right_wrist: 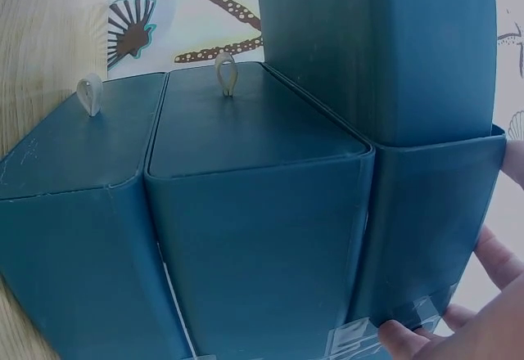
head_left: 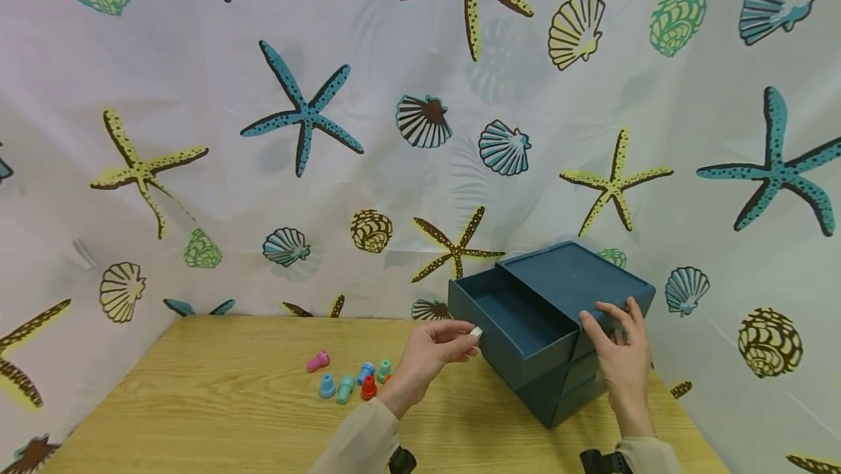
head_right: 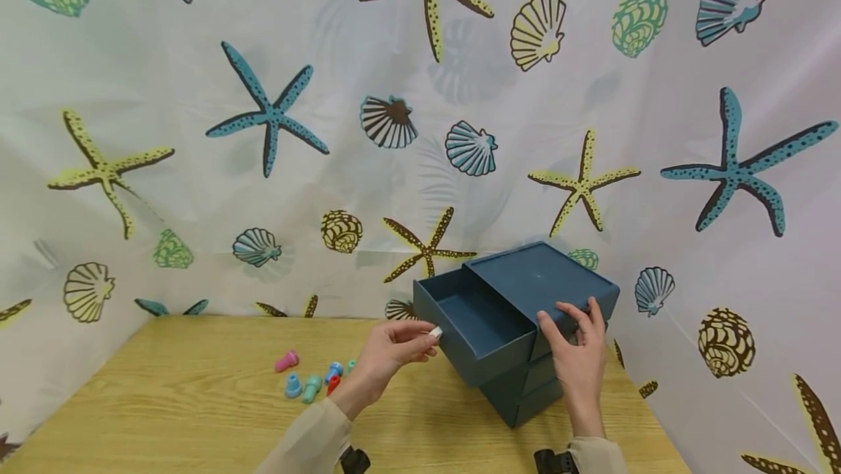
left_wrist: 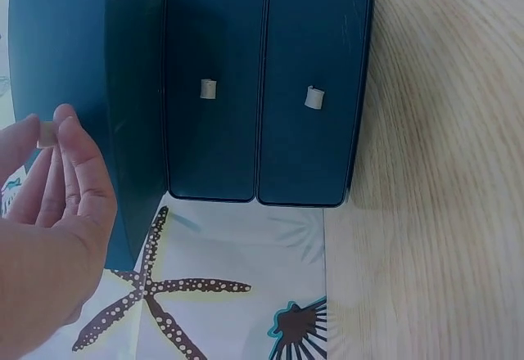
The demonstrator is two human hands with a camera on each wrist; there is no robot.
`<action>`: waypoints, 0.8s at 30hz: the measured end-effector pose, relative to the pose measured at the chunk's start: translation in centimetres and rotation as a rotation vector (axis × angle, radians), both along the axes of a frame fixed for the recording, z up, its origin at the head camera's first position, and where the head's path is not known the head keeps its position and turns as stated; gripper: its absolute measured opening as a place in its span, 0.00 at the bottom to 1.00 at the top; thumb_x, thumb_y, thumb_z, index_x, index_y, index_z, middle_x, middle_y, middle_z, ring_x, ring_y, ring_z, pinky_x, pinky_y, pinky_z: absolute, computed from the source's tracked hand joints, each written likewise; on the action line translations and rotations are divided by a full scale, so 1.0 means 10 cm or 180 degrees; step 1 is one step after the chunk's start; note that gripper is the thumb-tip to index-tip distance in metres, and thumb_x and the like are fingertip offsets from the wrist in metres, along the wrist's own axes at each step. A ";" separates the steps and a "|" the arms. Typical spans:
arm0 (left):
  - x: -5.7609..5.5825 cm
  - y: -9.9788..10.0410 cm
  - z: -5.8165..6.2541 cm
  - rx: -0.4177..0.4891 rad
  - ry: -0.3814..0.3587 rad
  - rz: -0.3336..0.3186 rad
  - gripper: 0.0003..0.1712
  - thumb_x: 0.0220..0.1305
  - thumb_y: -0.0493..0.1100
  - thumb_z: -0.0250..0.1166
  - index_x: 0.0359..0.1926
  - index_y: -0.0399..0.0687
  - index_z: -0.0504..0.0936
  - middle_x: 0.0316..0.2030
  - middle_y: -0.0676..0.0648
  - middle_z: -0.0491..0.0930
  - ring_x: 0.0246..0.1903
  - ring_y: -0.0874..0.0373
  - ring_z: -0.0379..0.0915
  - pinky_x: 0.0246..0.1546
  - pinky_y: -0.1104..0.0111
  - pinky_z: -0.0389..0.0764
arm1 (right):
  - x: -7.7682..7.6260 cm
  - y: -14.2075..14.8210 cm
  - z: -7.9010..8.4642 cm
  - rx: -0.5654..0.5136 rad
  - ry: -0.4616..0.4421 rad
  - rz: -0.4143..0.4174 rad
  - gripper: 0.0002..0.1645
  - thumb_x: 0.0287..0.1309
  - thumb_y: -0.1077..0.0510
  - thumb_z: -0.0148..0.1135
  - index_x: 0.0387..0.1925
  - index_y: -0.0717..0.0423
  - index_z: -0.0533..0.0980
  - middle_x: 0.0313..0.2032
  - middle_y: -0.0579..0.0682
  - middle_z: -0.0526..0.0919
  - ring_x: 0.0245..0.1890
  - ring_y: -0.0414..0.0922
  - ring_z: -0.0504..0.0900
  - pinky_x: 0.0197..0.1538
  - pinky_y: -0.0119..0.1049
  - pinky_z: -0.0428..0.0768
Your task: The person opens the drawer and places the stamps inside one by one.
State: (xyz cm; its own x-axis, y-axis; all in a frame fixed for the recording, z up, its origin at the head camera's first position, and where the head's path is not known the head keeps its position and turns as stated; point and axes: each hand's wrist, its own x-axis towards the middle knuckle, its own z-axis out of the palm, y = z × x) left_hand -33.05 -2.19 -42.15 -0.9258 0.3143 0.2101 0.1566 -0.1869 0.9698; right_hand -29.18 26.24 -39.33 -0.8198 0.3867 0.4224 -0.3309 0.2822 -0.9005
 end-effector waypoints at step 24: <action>0.05 -0.49 -0.16 -0.0535 -0.0081 0.0627 0.17 0.63 0.45 0.68 0.50 0.42 0.85 0.41 0.43 0.87 0.37 0.55 0.83 0.42 0.58 0.84 | -0.01 0.03 -0.01 0.0027 -0.0003 0.0000 0.27 0.61 0.50 0.67 0.58 0.59 0.75 0.78 0.45 0.44 0.78 0.50 0.41 0.75 0.53 0.54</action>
